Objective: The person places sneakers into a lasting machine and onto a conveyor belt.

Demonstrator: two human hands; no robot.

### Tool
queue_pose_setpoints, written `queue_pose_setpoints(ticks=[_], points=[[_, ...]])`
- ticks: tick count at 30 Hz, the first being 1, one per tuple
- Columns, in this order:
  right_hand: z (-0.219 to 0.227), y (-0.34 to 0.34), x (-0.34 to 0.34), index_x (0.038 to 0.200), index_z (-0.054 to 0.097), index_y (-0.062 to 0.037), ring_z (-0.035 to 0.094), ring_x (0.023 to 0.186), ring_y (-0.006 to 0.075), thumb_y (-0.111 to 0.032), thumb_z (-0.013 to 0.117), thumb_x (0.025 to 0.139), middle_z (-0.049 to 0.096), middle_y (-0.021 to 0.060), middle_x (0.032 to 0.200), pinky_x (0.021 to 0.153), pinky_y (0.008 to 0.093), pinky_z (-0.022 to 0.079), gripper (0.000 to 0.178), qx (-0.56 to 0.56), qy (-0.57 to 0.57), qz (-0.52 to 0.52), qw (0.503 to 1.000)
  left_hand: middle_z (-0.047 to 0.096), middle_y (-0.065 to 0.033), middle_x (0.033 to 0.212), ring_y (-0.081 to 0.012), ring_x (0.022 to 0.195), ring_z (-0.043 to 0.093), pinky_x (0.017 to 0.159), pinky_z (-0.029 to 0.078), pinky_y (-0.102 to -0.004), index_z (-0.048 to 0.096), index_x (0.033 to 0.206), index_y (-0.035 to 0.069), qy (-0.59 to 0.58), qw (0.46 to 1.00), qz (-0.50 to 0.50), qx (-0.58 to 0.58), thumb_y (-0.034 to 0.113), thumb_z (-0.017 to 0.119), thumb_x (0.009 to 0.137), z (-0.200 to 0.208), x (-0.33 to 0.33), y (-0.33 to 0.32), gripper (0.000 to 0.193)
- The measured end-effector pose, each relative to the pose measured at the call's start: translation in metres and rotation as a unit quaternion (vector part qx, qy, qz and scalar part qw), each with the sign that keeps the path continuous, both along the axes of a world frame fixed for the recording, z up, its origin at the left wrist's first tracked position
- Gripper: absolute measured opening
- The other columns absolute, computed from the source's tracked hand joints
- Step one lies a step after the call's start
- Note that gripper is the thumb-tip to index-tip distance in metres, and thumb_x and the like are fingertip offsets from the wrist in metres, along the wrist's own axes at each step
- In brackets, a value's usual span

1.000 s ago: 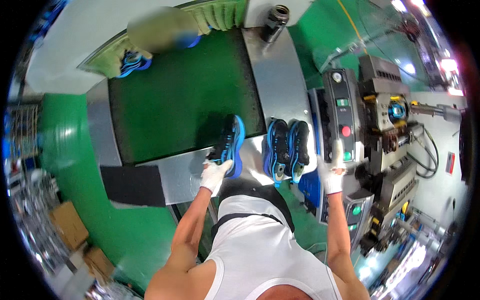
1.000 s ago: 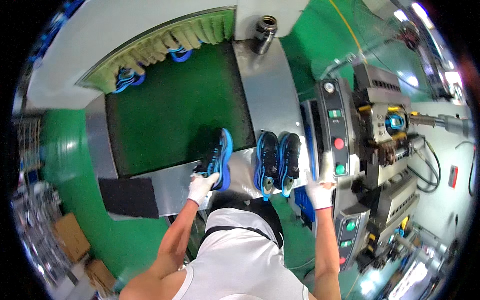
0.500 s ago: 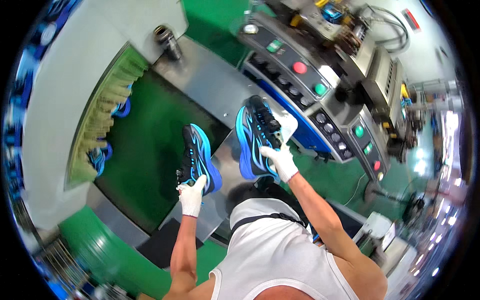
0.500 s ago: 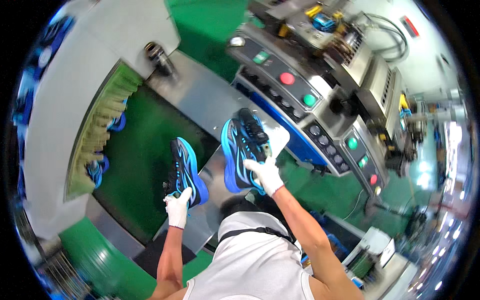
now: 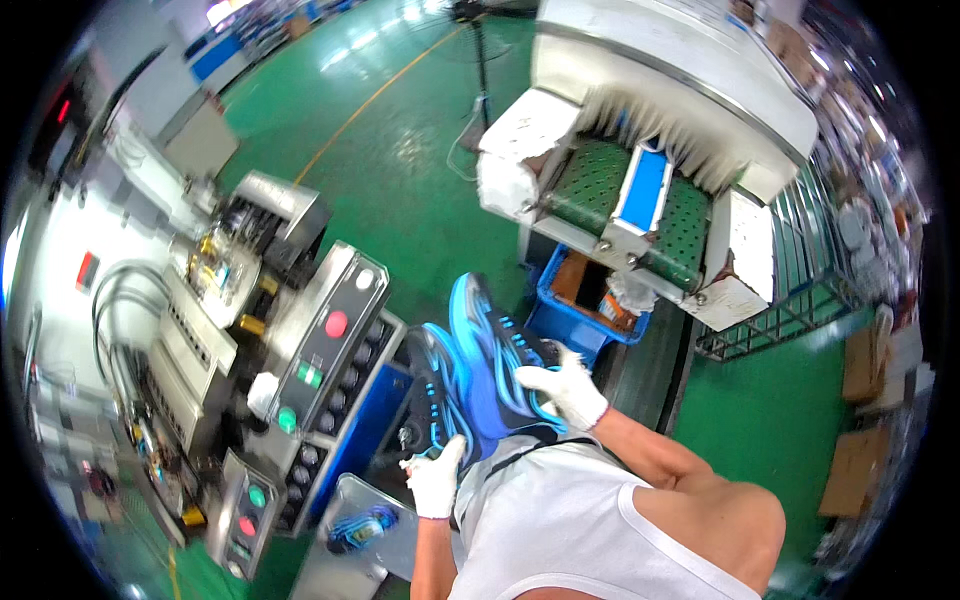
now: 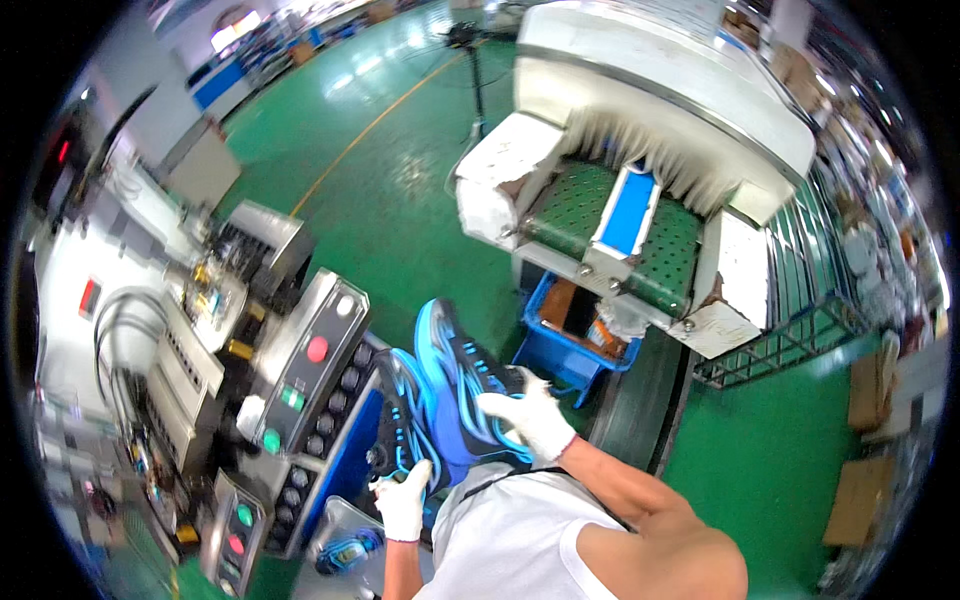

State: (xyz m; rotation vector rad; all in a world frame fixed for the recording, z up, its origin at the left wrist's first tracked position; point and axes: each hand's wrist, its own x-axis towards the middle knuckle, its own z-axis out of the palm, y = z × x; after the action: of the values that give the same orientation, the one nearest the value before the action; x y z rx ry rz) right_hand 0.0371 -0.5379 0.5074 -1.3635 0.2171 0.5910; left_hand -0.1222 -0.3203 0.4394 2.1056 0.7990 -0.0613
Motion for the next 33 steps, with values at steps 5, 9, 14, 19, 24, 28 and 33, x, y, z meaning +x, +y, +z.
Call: queue_pose_setpoints(ticks=[5,9,14,19,24,28,33], points=[[-0.008,-0.132,0.078,0.132,0.058,0.0001,0.065,0.088,0.0129,-0.013,0.085,0.080,0.069,0.0059,0.107,0.077,0.0293,0.054,0.060,-0.069,-0.152,-0.325,0.931,0.071,-0.0245,0.120,-0.0344,0.112,0.069,0.100,0.051,-0.0439,0.067,0.125,-0.006,0.033,0.992,-0.125,0.008,0.055,0.084,0.075,0.067,0.223,-0.083,0.081],[0.027,-0.206,0.132,0.140,0.051,0.0022,0.066,0.106,0.0262,-0.022,0.085,0.080,0.068,0.0178,0.121,0.096,0.0391,0.052,0.072,-0.322,-0.160,-0.406,0.840,0.059,-0.0298,0.139,-0.0384,0.125,0.062,0.108,0.046,-0.0434,0.042,0.149,-0.005,-0.141,0.949,-0.277,-0.056,0.047,0.083,0.077,0.112,0.372,-0.154,0.097],[-0.026,-0.288,0.259,0.146,0.048,0.0009,0.063,0.121,0.0425,-0.046,0.079,0.080,0.064,0.0289,0.132,0.106,0.0468,0.048,0.086,-0.523,-0.160,-0.370,0.751,0.058,-0.0298,0.140,-0.0416,0.129,0.059,0.111,0.044,-0.0474,0.033,0.156,0.002,-0.183,0.916,-0.349,0.075,0.037,0.075,0.082,0.045,0.544,-0.258,0.093],[-0.022,-0.325,0.388,0.137,0.060,0.0004,0.066,0.116,0.0442,-0.060,0.073,0.079,0.067,0.0325,0.125,0.100,0.0481,0.051,0.085,-0.669,-0.214,-0.256,0.664,0.059,-0.0307,0.138,-0.0432,0.131,0.057,0.112,0.044,-0.0468,0.041,0.152,0.000,-0.211,0.901,-0.375,0.049,0.042,0.065,0.087,0.052,0.615,-0.271,0.081],[-0.050,-0.197,0.338,0.146,0.047,0.0051,0.054,0.136,0.0246,-0.007,0.056,0.105,0.056,0.0186,0.147,0.111,0.0363,0.047,0.044,-0.247,-0.462,-0.254,0.813,0.065,-0.0285,0.124,-0.0422,0.116,0.065,0.102,0.051,-0.0462,0.057,0.136,0.001,-0.317,0.887,-0.333,0.025,0.036,0.061,0.096,-0.012,0.430,-0.161,0.054],[-0.133,-0.027,0.220,0.139,0.055,0.0030,0.066,0.114,0.0275,-0.008,0.060,0.101,0.065,0.0148,0.132,0.098,0.0414,0.057,0.039,0.090,-0.144,0.001,0.985,0.072,-0.0225,0.107,-0.0417,0.099,0.069,0.089,0.054,-0.0502,0.068,0.113,0.006,0.041,0.962,-0.260,0.077,0.041,0.059,0.095,-0.143,0.177,-0.028,0.040],[-0.212,0.097,0.076,0.141,0.052,0.0034,0.065,0.119,0.0276,-0.014,0.073,0.095,0.064,0.0225,0.132,0.101,0.0371,0.053,0.053,-0.127,-0.158,0.595,0.778,0.074,-0.0239,0.098,-0.0320,0.087,0.074,0.075,0.059,-0.0457,0.070,0.101,0.002,0.419,0.835,0.030,0.356,0.026,0.056,0.097,-0.150,-0.262,0.054,0.028]])
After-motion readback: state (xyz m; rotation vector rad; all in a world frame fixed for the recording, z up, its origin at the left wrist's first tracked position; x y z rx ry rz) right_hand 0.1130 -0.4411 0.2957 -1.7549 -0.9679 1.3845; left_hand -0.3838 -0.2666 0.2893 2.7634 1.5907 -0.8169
